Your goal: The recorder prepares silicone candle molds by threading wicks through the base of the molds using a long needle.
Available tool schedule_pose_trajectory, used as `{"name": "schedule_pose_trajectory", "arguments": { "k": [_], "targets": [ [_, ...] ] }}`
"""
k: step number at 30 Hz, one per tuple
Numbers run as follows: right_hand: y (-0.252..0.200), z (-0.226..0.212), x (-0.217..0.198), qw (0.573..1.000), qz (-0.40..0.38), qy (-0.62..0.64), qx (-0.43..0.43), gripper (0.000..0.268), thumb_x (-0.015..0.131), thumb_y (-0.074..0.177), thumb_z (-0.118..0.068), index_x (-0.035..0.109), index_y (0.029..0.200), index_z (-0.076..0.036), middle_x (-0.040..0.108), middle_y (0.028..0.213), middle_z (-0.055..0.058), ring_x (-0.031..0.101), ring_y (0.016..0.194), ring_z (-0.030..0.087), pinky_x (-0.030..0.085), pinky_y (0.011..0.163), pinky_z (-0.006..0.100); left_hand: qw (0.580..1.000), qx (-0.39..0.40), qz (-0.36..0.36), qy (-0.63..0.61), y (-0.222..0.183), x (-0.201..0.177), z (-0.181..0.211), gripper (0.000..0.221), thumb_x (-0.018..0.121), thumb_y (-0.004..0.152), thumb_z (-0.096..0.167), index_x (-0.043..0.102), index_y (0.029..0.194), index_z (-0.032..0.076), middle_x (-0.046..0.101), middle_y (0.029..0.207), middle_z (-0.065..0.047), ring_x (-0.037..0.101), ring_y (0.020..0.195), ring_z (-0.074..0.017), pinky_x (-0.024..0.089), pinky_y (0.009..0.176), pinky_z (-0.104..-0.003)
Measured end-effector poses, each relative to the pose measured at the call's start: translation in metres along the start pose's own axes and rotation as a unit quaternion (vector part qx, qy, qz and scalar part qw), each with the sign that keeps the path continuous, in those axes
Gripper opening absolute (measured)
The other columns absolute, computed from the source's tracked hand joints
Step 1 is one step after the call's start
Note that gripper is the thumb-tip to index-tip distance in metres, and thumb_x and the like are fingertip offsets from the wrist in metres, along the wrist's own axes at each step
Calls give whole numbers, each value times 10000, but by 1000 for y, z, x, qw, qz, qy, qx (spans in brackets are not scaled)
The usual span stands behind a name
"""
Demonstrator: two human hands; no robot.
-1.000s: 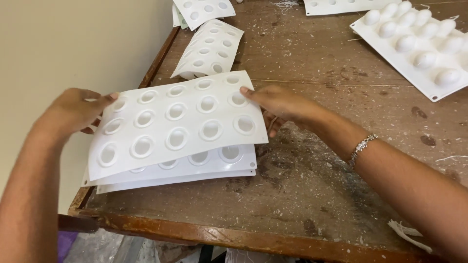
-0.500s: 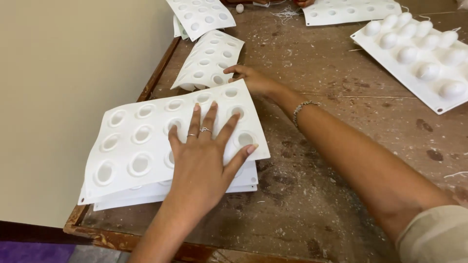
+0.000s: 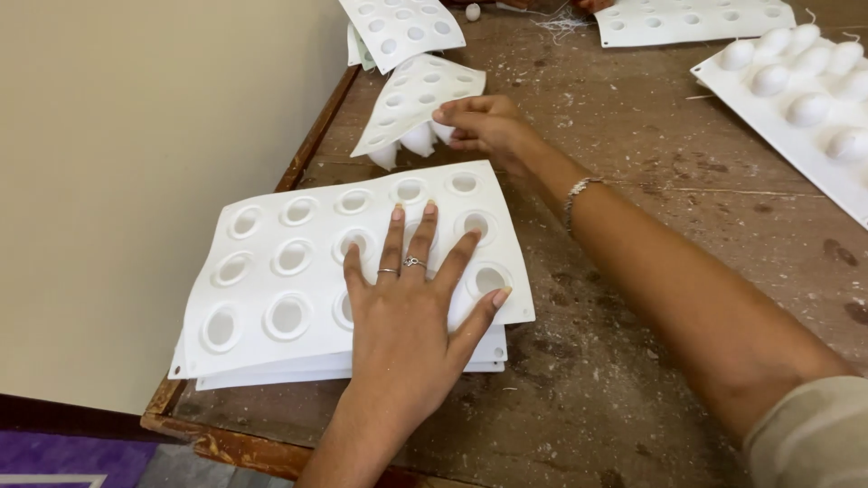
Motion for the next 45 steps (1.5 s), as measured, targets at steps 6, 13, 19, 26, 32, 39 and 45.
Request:
{"name": "schedule_pose_trajectory", "arguments": {
  "k": [6, 13, 19, 26, 32, 39, 45],
  "targets": [
    [-82, -53, -86, 963, 29, -267, -32, 453, 876, 757, -237, 688, 1138, -79, 761, 953, 80, 703, 804, 135, 584, 712, 271, 1000, 2, -19, -2, -1, 3, 1, 621, 449, 985, 598, 529, 1483, 235, 415, 1529, -252, 260, 1476, -425, 101, 1092, -752],
    [-244, -80, -160, 910, 14, -414, -5, 270, 773, 914, -238, 687, 1085, -48, 773, 984, 109, 727, 793, 225, 571, 769, 317, 999, 18, -28, 18, 0, -2, 1, 615, 427, 1002, 584, 505, 1494, 224, 386, 1568, -229, 237, 1491, -386, 93, 1105, -724],
    [-361, -64, -218, 865, -34, -499, 31, 335, 714, 836, -148, 699, 1167, -94, 761, 1105, 103, 730, 971, 226, 599, 819, 340, 997, 81, -12, 0, 5, -8, 62, 729, 557, 950, 513, 409, 1509, 68, 384, 1550, -241, 189, 1535, -364, 69, 1172, -688],
    [-459, -52, -204, 842, 1, -538, 43, 370, 725, 849, -229, 696, 1204, -131, 788, 1162, 63, 716, 982, 195, 587, 828, 306, 939, 289, -112, -148, -20, 49, 186, 997, 662, 803, 578, 270, 1570, 75, 285, 1563, -275, 157, 1497, -413, 63, 1158, -726],
    [-505, -26, -209, 807, -17, -540, 240, 523, 642, 881, -438, 638, 1394, -339, 790, 1146, -90, 749, 778, 114, 618, 712, 256, 914, 308, -263, 15, -26, 100, 191, 994, 555, 745, -69, 162, 1629, 156, 109, 1680, -228, 68, 1550, -417, 102, 1145, -723],
    [-435, -44, -246, 857, 135, -480, 131, 583, 575, 968, -412, 498, 1469, -125, 663, 1144, 170, 675, 968, 286, 587, 806, 400, 919, 362, -141, 61, -18, 81, 159, 1068, 517, 649, -145, 281, 1596, 288, 288, 1645, -64, 218, 1515, -273, 158, 1170, -670],
    [-394, -30, -279, 895, 138, -385, 176, 840, 507, 912, -565, 226, 1621, -213, 609, 1345, 224, 572, 1287, 341, 516, 1038, 472, 932, 312, -181, 31, -11, 72, 138, 991, 577, 703, -119, 336, 1579, 279, 320, 1659, -57, 247, 1502, -279, 138, 1218, -580]
  ]
}}
Point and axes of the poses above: each hand's wrist, its own y-axis towards the middle knuckle, its own x-axis out of the palm, z = x × y, the point moved 8 cm from there along y, towards the middle knuckle
